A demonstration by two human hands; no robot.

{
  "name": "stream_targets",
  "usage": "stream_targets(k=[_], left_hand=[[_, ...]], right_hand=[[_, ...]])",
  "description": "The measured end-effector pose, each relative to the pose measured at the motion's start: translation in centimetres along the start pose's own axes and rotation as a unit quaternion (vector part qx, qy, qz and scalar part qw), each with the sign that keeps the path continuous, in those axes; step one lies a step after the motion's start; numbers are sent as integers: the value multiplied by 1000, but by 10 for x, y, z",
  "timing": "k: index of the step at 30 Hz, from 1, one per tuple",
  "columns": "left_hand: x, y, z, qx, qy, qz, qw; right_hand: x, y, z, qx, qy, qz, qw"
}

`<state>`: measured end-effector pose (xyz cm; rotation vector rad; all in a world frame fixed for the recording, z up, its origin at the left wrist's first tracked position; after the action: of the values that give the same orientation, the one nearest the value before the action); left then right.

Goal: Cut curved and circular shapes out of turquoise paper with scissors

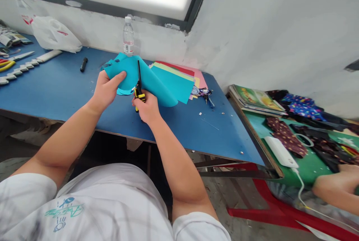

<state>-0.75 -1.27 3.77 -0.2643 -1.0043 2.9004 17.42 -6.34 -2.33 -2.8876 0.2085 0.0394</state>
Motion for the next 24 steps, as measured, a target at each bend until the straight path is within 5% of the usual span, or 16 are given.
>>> stream_targets(k=[24], left_hand=[[0, 1, 5, -25, -12, 17, 999]], right_hand=[[1, 6, -5, -4, 19, 14, 1000]])
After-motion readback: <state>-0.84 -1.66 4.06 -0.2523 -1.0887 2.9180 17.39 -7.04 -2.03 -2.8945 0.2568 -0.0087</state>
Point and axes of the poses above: each hand's wrist, its own y-axis away from the middle knuckle, its own x-axis out of the back of the hand, z = x × y, the point moved 4 cm from there along -y, towards the middle knuckle, and after that the axes turned 8 degrees about z, right-handed, at the moved point
